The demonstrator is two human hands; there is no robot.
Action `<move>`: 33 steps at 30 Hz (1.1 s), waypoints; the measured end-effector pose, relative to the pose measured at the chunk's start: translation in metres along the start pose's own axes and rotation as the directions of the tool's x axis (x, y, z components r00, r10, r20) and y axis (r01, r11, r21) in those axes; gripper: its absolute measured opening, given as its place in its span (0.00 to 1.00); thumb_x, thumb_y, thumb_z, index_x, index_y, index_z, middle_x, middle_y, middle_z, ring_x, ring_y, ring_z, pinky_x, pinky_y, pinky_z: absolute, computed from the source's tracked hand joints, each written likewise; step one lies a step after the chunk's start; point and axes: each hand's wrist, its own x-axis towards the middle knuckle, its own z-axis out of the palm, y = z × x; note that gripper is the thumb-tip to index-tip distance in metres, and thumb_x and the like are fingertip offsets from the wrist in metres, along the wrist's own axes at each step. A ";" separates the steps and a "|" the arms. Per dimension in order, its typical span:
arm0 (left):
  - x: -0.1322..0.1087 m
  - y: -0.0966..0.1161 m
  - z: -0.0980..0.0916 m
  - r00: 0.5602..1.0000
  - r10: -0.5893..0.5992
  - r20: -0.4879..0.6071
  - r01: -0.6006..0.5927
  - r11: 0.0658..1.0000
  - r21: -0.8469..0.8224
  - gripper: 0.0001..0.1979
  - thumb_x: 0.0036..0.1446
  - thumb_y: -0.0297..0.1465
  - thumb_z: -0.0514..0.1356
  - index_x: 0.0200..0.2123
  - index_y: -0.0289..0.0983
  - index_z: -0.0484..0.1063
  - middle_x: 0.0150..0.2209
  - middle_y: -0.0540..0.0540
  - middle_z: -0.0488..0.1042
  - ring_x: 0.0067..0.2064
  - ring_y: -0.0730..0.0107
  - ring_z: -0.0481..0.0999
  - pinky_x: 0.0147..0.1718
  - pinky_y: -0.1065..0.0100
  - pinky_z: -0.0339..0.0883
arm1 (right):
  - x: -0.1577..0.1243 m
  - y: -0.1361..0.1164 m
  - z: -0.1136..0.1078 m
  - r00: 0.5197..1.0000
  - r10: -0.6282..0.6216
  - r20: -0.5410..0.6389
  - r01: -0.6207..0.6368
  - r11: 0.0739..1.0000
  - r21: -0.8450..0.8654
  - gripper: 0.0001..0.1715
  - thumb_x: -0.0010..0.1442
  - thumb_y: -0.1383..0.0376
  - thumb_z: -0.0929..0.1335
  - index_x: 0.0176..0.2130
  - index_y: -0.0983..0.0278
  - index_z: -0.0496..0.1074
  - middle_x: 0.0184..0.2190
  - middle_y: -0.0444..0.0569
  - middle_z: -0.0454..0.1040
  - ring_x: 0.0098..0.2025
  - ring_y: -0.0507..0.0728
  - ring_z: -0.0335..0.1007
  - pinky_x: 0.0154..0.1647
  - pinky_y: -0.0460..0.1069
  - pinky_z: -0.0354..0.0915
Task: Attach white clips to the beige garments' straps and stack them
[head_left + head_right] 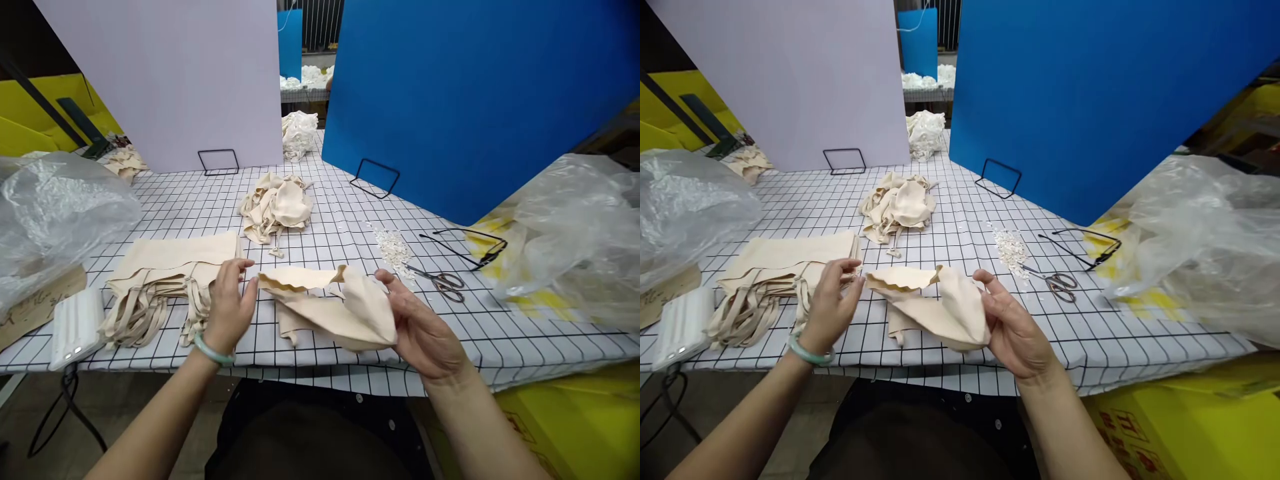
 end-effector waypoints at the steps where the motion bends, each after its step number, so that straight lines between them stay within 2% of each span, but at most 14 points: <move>1: -0.012 0.006 0.006 0.981 0.191 -0.039 -0.187 0.979 0.083 0.07 0.58 0.28 0.59 0.42 0.39 0.70 0.40 0.43 0.73 0.46 0.59 0.74 0.46 0.55 0.71 | -0.001 -0.005 0.007 0.999 -0.018 0.031 0.018 1.000 -0.002 0.27 0.63 0.50 0.62 0.59 0.54 0.60 0.48 0.54 0.75 0.42 0.61 0.76 0.35 0.54 0.74; 3: -0.034 0.021 0.021 0.875 0.483 0.033 -0.484 0.870 0.090 0.12 0.58 0.25 0.60 0.46 0.41 0.68 0.41 0.43 0.73 0.47 0.59 0.74 0.46 0.56 0.72 | -0.006 -0.016 0.023 0.992 -0.066 0.103 0.071 0.997 -0.039 0.32 0.65 0.47 0.55 0.64 0.54 0.55 0.52 0.56 0.73 0.46 0.63 0.75 0.38 0.56 0.74; 5: -0.049 0.036 0.037 0.834 0.534 0.142 -0.540 0.842 0.006 0.23 0.56 0.29 0.64 0.54 0.40 0.63 0.46 0.39 0.72 0.50 0.55 0.73 0.47 0.54 0.72 | -0.014 -0.030 0.041 0.970 -0.122 0.209 0.153 0.978 -0.140 0.37 0.66 0.44 0.48 0.68 0.53 0.50 0.54 0.56 0.71 0.53 0.64 0.71 0.44 0.59 0.72; 7: -0.050 0.049 0.047 0.884 0.453 0.115 -0.447 0.891 -0.075 0.25 0.58 0.30 0.63 0.57 0.39 0.59 0.49 0.38 0.71 0.51 0.56 0.73 0.48 0.54 0.72 | -0.024 -0.039 0.057 0.929 -0.201 0.312 0.293 0.912 -0.286 0.37 0.67 0.44 0.49 0.70 0.50 0.48 0.56 0.54 0.69 0.60 0.65 0.66 0.51 0.62 0.69; 9: -0.042 0.065 0.046 0.944 0.314 0.102 -0.284 0.930 -0.234 0.15 0.62 0.29 0.58 0.51 0.39 0.63 0.42 0.42 0.73 0.42 0.63 0.76 0.41 0.60 0.74 | -0.032 -0.041 0.066 0.865 -0.357 0.353 0.489 0.761 -0.426 0.35 0.67 0.47 0.55 0.70 0.49 0.47 0.59 0.53 0.66 0.63 0.67 0.61 0.57 0.64 0.65; 11: -0.034 0.087 0.032 0.969 0.186 0.165 -0.098 0.896 -0.433 0.05 0.64 0.30 0.55 0.43 0.39 0.67 0.33 0.48 0.73 0.31 0.70 0.74 0.29 0.68 0.72 | -0.033 -0.035 0.067 0.727 -0.620 0.295 0.662 0.520 -0.539 0.35 0.66 0.54 0.60 0.69 0.47 0.46 0.59 0.53 0.64 0.62 0.69 0.61 0.59 0.66 0.63; 13: -0.028 0.107 0.010 0.971 0.093 0.222 0.049 0.824 -0.564 0.04 0.64 0.33 0.56 0.40 0.40 0.68 0.30 0.49 0.72 0.26 0.72 0.72 0.22 0.71 0.68 | -0.029 -0.023 0.060 0.545 -0.807 0.225 0.708 0.300 -0.639 0.38 0.64 0.62 0.64 0.68 0.47 0.46 0.56 0.53 0.64 0.58 0.68 0.64 0.58 0.67 0.63; 15: -0.024 0.115 -0.011 0.978 0.034 0.206 0.103 0.780 -0.618 0.06 0.63 0.35 0.59 0.41 0.40 0.69 0.31 0.48 0.73 0.26 0.71 0.73 0.21 0.71 0.68 | -0.023 -0.012 0.048 0.489 -0.851 0.191 0.649 0.209 -0.732 0.40 0.62 0.66 0.64 0.67 0.49 0.45 0.53 0.55 0.64 0.55 0.67 0.65 0.55 0.68 0.65; 17: -0.018 0.102 -0.023 0.988 -0.017 0.156 0.107 0.800 -0.590 0.08 0.61 0.37 0.61 0.41 0.40 0.69 0.32 0.48 0.74 0.28 0.69 0.74 0.23 0.71 0.69 | -0.019 -0.002 0.036 0.560 -0.811 0.170 0.525 0.189 -0.830 0.38 0.62 0.66 0.65 0.66 0.53 0.46 0.50 0.56 0.66 0.51 0.67 0.67 0.55 0.70 0.65; 20: -0.009 0.046 -0.022 0.991 -0.074 0.112 0.111 0.921 -0.373 0.09 0.60 0.37 0.59 0.41 0.39 0.69 0.35 0.47 0.74 0.33 0.67 0.75 0.29 0.68 0.72 | -0.017 0.017 0.021 0.689 -0.703 0.176 0.348 0.109 -0.931 0.29 0.65 0.64 0.64 0.63 0.56 0.54 0.44 0.54 0.72 0.49 0.67 0.70 0.62 0.75 0.54; 22: -0.010 0.003 -0.014 0.987 -0.094 0.128 0.101 0.994 -0.052 0.07 0.59 0.34 0.58 0.40 0.37 0.69 0.36 0.45 0.73 0.36 0.63 0.75 0.33 0.62 0.74 | -0.018 0.035 0.014 0.767 -0.593 0.246 0.353 0.069 -0.933 0.21 0.66 0.65 0.63 0.58 0.58 0.61 0.45 0.54 0.75 0.51 0.67 0.71 0.63 0.74 0.54; 25: -0.026 -0.040 -0.003 0.991 0.103 0.089 -0.125 0.945 0.301 0.12 0.59 0.28 0.56 0.47 0.38 0.67 0.45 0.40 0.72 0.51 0.53 0.72 0.52 0.48 0.69 | -0.024 0.059 0.009 0.805 -0.502 0.315 0.426 0.120 -0.897 0.13 0.67 0.68 0.62 0.50 0.59 0.68 0.48 0.54 0.76 0.52 0.64 0.72 0.54 0.64 0.68; 29: -0.049 -0.044 0.007 0.930 0.310 0.198 -0.365 0.848 0.385 0.13 0.62 0.24 0.53 0.49 0.40 0.65 0.47 0.40 0.71 0.53 0.55 0.70 0.54 0.51 0.67 | -0.026 0.069 0.007 0.815 -0.571 0.101 0.234 0.165 -0.958 0.08 0.66 0.64 0.64 0.45 0.60 0.69 0.41 0.53 0.76 0.44 0.63 0.72 0.41 0.58 0.71; 33: -0.033 -0.037 0.020 0.917 0.301 0.262 -0.395 0.779 0.487 0.12 0.59 0.23 0.54 0.46 0.37 0.67 0.48 0.37 0.70 0.52 0.52 0.69 0.50 0.52 0.68 | -0.005 0.060 -0.001 0.871 -0.483 -0.089 -0.007 0.170 -0.985 0.11 0.61 0.56 0.67 0.41 0.60 0.70 0.39 0.54 0.73 0.40 0.65 0.69 0.30 0.55 0.65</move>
